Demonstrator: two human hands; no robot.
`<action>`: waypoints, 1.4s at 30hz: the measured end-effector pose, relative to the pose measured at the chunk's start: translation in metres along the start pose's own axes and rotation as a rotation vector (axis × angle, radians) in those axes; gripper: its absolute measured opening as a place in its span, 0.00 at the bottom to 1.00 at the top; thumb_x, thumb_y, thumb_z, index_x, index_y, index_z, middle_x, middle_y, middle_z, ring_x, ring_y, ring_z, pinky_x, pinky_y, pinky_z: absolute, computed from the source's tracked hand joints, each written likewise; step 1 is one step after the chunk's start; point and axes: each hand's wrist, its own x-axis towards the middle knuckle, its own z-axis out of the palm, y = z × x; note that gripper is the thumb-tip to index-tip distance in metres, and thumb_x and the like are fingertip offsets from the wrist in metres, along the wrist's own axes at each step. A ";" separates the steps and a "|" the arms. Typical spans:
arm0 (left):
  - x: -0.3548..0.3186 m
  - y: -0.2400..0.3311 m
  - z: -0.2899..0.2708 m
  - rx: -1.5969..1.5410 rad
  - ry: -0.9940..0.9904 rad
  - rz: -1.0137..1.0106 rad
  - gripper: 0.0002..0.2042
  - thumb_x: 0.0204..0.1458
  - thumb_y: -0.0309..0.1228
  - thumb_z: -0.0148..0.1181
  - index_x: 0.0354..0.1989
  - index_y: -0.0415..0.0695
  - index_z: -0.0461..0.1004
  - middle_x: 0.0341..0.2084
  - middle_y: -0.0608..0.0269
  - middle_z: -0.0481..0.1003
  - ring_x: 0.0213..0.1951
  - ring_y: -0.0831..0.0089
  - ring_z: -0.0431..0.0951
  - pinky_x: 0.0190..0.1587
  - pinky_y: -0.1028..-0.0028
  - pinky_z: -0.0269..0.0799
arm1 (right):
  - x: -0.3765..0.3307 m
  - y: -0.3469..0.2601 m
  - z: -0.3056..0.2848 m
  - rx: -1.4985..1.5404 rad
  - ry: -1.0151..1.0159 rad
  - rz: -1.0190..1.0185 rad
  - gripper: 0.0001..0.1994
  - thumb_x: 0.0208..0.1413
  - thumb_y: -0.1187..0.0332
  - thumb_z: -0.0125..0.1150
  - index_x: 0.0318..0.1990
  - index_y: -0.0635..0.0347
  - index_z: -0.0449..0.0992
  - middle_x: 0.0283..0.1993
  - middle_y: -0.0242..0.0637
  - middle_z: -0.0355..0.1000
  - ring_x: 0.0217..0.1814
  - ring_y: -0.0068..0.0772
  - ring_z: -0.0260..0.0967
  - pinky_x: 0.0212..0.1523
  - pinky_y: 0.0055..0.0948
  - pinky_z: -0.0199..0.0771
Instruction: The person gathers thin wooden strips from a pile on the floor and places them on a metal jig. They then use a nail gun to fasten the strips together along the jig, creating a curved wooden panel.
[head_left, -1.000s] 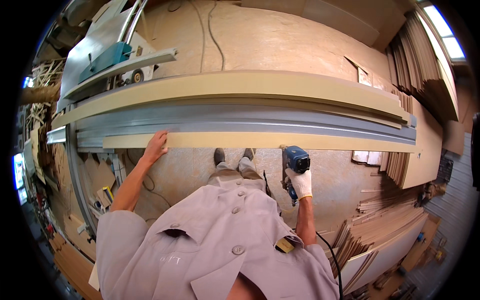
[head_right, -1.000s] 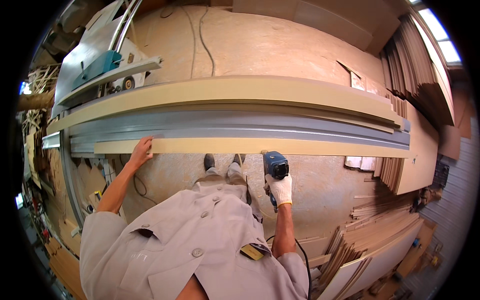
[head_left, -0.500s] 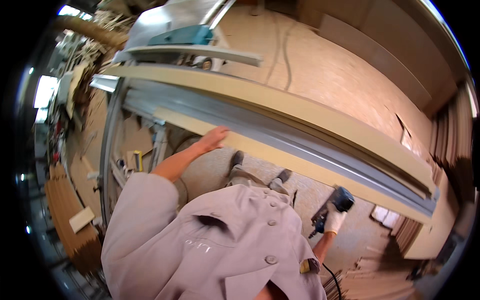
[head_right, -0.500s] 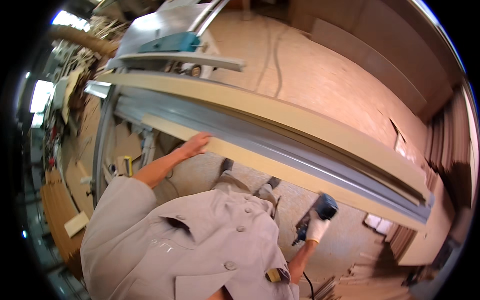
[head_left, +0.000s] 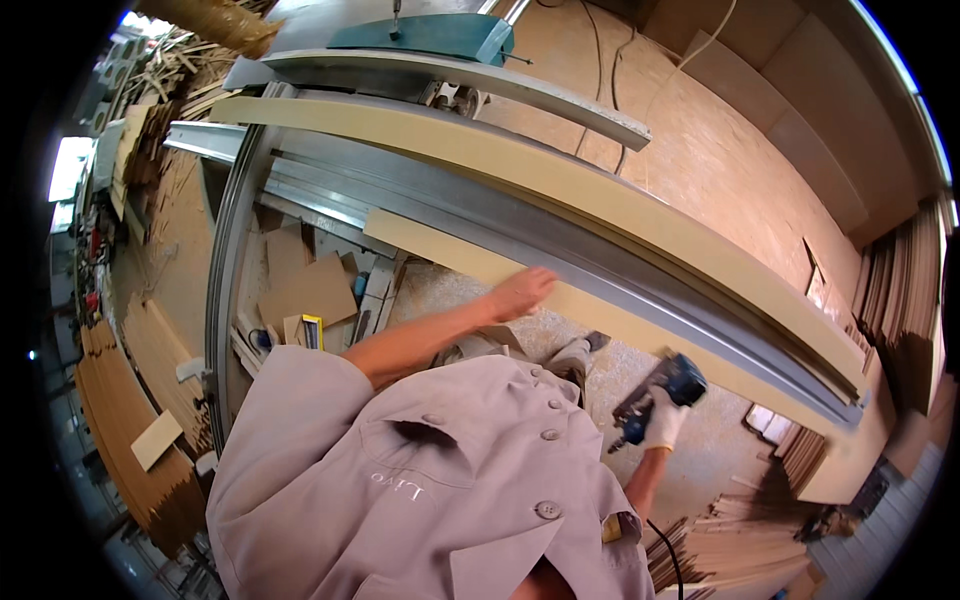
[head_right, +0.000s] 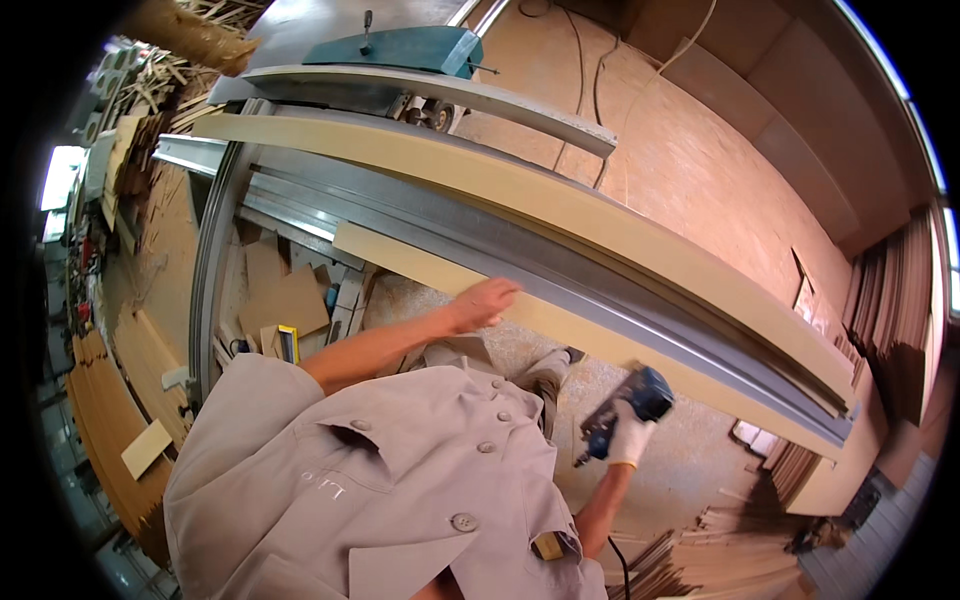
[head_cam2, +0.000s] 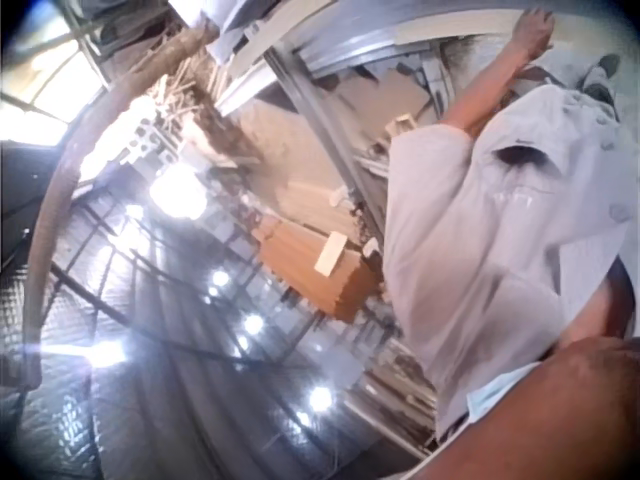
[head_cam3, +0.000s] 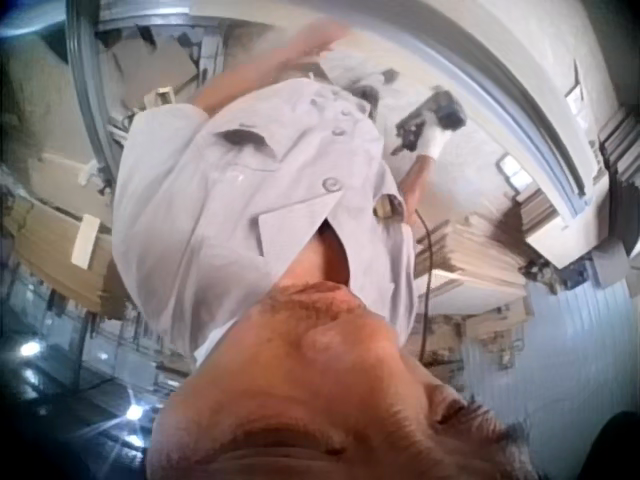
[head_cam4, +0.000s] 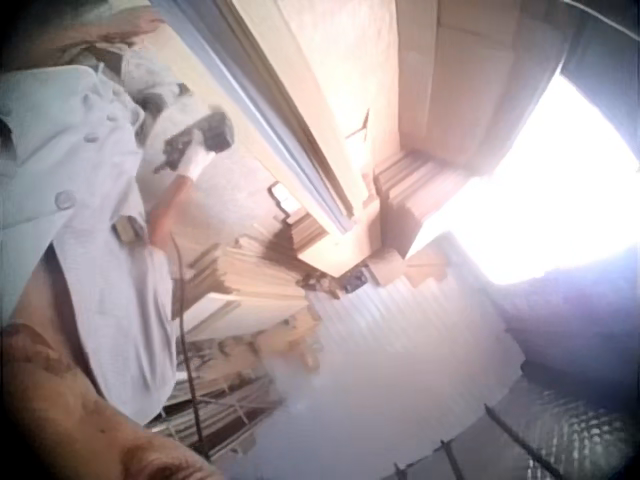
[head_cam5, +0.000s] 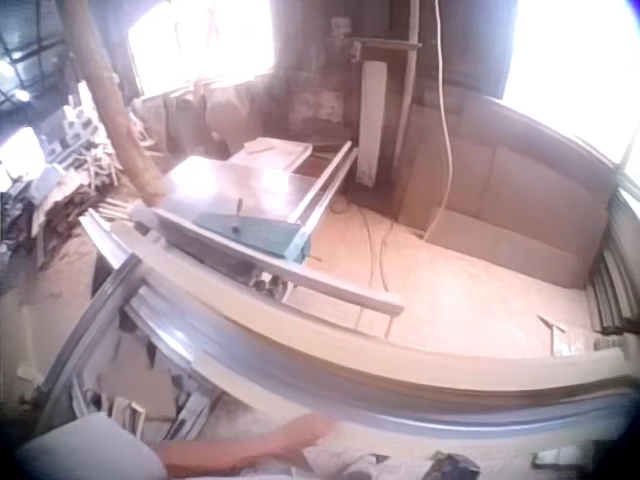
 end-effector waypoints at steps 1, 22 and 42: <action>-0.019 -0.020 -0.004 0.044 -0.005 -0.036 0.26 0.37 0.27 0.71 0.49 0.33 0.72 0.56 0.45 0.71 0.60 0.49 0.70 0.65 0.58 0.67 | -0.027 -0.027 0.033 -0.072 -0.113 0.153 0.05 0.51 0.76 0.66 0.35 0.65 0.80 0.23 0.36 0.75 0.20 0.30 0.73 0.23 0.28 0.72; -0.141 -0.101 -0.142 0.095 -0.101 -0.280 0.28 0.38 0.23 0.69 0.52 0.34 0.70 0.59 0.48 0.68 0.63 0.49 0.66 0.68 0.60 0.63 | -0.099 0.012 0.148 -0.307 -0.458 0.026 0.10 0.52 0.75 0.68 0.41 0.65 0.78 0.28 0.34 0.77 0.26 0.25 0.75 0.30 0.27 0.76; -0.050 -0.037 -0.072 -0.180 -0.043 -0.201 0.15 0.42 0.24 0.67 0.37 0.37 0.69 0.60 0.48 0.70 0.61 0.47 0.69 0.62 0.56 0.69 | -0.094 -0.063 0.157 -0.417 -0.565 -0.015 0.11 0.49 0.70 0.73 0.36 0.65 0.78 0.31 0.40 0.78 0.32 0.33 0.77 0.38 0.32 0.77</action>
